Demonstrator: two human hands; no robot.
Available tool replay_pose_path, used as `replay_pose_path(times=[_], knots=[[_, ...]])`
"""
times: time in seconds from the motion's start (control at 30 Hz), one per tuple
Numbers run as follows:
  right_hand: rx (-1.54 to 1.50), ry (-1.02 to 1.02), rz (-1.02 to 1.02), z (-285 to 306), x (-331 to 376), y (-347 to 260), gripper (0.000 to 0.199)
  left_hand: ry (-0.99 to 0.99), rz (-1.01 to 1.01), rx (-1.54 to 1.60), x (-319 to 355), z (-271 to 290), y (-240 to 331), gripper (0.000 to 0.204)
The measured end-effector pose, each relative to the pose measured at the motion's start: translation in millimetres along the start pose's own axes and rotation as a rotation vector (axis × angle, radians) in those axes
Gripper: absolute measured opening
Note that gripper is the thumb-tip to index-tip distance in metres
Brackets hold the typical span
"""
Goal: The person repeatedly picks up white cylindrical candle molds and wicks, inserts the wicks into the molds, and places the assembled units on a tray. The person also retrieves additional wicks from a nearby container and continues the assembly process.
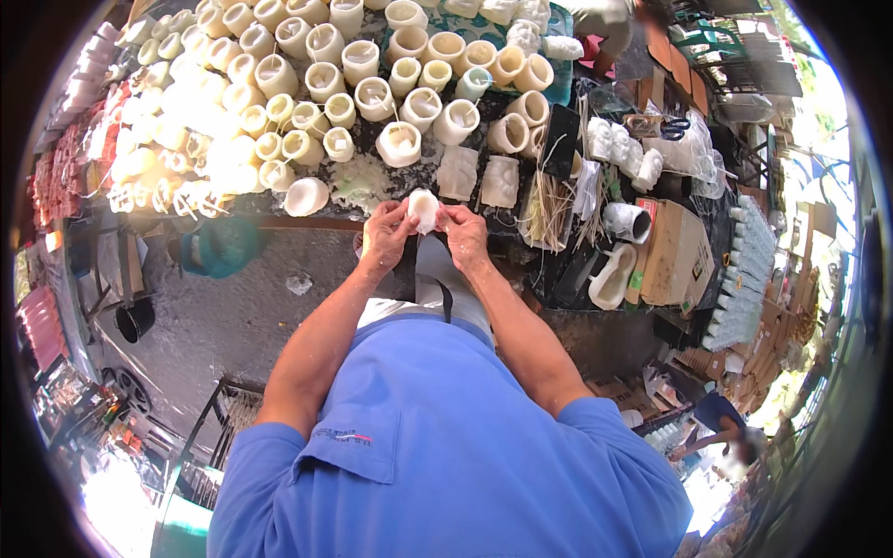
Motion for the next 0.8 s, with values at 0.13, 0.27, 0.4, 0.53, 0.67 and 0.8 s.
replay_pose_path(times=[0.13, 0.27, 0.4, 0.53, 0.67, 0.8], knots=[[0.315, -0.038, 0.111, -1.6, 2.1, -18.5, 0.018, 0.058, 0.019, -0.081, -0.7, -1.1, 0.4, 0.028], [0.854, -0.349, 0.660, -29.1, -0.8, -68.1, 0.024, 0.253, -0.410, -0.446, 11.2, -2.9, 31.6, 0.014], [1.002, -0.512, 0.548, -27.2, -20.8, -66.1, 0.018, 0.131, -0.290, -0.623, -6.1, -0.1, 27.4, 0.021], [0.852, -0.390, 0.327, -9.8, -26.9, -46.7, 0.019, 0.056, -0.085, -0.623, -28.2, 16.3, 15.4, 0.022], [0.632, -0.187, 0.013, 16.9, -19.7, -5.7, 0.021, 0.034, 0.051, -0.589, -48.2, 24.1, 0.0, 0.025], [0.779, -0.217, 0.097, 26.7, -24.5, 16.9, 0.023, 0.086, 0.005, -0.872, -62.1, 13.1, -8.6, 0.028]])
Point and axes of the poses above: each hand's wrist, its own x-axis away from the middle knuckle, its own z-axis out of the back of the hand, y = z × x, the point moved 7 cm from there along -x, towards the middle knuckle, and after that the axes turned 14 degrees about z, right-handed, at the moved point
